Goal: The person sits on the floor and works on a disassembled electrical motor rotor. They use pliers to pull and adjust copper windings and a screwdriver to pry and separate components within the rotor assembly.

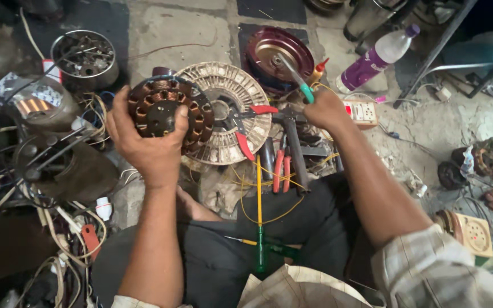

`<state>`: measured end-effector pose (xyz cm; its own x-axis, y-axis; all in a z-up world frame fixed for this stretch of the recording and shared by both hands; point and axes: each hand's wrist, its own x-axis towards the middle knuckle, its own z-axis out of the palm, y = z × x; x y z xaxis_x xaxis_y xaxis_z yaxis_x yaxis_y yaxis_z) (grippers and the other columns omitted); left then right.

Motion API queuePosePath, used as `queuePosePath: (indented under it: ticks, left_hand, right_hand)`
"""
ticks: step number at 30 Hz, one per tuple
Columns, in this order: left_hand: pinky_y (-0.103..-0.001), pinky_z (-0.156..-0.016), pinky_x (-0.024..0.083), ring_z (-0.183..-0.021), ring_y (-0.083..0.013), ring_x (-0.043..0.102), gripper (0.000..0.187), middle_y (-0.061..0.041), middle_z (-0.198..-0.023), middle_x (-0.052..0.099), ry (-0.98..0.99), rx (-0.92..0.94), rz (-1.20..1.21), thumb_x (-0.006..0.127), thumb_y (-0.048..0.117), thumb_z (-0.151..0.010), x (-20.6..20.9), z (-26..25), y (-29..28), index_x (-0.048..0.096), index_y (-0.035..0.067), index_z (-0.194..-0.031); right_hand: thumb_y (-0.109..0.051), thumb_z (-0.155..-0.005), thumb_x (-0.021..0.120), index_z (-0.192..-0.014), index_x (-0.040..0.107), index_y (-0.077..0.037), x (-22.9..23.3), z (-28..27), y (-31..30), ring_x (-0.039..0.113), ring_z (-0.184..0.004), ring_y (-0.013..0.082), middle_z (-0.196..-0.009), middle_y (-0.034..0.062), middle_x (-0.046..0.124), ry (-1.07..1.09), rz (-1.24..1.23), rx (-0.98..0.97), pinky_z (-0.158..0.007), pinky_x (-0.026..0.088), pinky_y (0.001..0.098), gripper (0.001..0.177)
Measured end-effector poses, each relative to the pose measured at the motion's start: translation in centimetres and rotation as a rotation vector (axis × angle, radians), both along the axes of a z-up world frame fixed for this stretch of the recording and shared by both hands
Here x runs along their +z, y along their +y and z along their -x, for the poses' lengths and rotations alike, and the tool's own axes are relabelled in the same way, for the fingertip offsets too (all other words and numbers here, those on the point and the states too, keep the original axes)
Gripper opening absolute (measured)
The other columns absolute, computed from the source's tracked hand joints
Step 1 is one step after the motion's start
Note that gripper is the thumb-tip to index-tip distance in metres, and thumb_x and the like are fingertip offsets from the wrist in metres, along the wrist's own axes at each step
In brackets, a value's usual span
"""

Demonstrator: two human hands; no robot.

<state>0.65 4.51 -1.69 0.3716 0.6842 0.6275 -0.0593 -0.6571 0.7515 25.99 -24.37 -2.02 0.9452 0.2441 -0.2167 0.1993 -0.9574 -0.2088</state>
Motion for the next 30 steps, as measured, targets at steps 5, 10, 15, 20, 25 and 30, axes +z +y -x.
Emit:
queuePosePath:
  ticks: [5, 10, 15, 20, 25, 30]
  left_hand:
    - [-0.047, -0.109, 0.050, -0.123, -0.0353, 0.060, 0.076, -0.015, -0.123, 0.060, 0.022, 0.001, -0.010, 0.098, 0.023, -0.082, -0.1, -0.2, -0.1, 0.054, 0.004, -0.141]
    - [-0.046, -0.105, 0.051, -0.120, -0.0339, 0.061, 0.079, -0.014, -0.126, 0.060, 0.041, 0.004, 0.011, 0.098, 0.023, -0.081, -0.3, -0.5, -0.3, 0.054, 0.007, -0.145]
    - [-0.045, -0.103, 0.051, -0.117, -0.0327, 0.062, 0.079, -0.014, -0.124, 0.060, 0.045, -0.037, 0.054, 0.098, 0.023, -0.082, 0.0, -0.7, -1.0, 0.054, 0.006, -0.146]
    - [-0.044, -0.101, 0.053, -0.114, -0.0325, 0.064, 0.077, -0.014, -0.121, 0.061, 0.071, 0.004, 0.070, 0.097, 0.023, -0.080, 0.4, -1.1, -0.7, 0.056, 0.005, -0.142]
    - [-0.044, -0.098, 0.053, -0.111, -0.0333, 0.064, 0.078, -0.015, -0.119, 0.062, 0.083, 0.071, 0.094, 0.096, 0.024, -0.075, 1.2, -1.3, -0.2, 0.057, 0.004, -0.140]
    - [-0.045, -0.096, 0.053, -0.109, -0.0334, 0.063, 0.077, -0.015, -0.118, 0.061, 0.089, 0.062, 0.078, 0.096, 0.025, -0.072, 1.3, -1.6, 0.5, 0.057, 0.003, -0.135]
  right_hand:
    - [-0.034, -0.089, 0.070, -0.117, 0.070, 0.000, 4.6, 2.1, 2.7, 0.052, -0.126, 0.0499, -0.135, 0.0265, 0.058, -0.164, 0.456, 0.058, -0.105, 0.038, 0.0656, 0.044]
    - [-0.024, -0.088, 0.068, -0.115, 0.070, 0.000, 4.8, 6.6, 1.7, 0.063, -0.113, 0.0447, -0.123, 0.0262, 0.063, -0.148, 0.107, -0.016, -0.096, 0.050, 0.0546, 0.037]
    - [-0.018, -0.075, 0.071, -0.111, 0.075, -0.007, -0.6, 9.9, 6.4, 0.069, -0.098, 0.0392, -0.107, 0.0227, 0.069, -0.199, -0.263, 0.280, -0.089, 0.054, 0.0484, 0.038]
    - [-0.041, -0.089, 0.066, -0.104, 0.074, -0.008, -3.3, 7.9, 6.8, 0.075, -0.098, 0.0335, -0.100, 0.0186, 0.076, -0.045, -0.483, 0.123, -0.090, 0.057, 0.0426, 0.037]
    - [-0.047, -0.099, 0.050, -0.120, 0.071, -0.006, -13.7, -3.9, 0.9, 0.064, -0.111, 0.0454, -0.114, 0.0280, 0.069, -0.040, -0.369, 0.080, -0.095, 0.048, 0.0520, 0.051]
    - [-0.055, -0.104, 0.048, -0.126, 0.073, -0.003, -20.4, -10.7, 0.9, 0.063, -0.124, 0.0472, -0.128, 0.0305, 0.069, -0.005, 0.041, 0.152, -0.111, 0.048, 0.0521, 0.062]
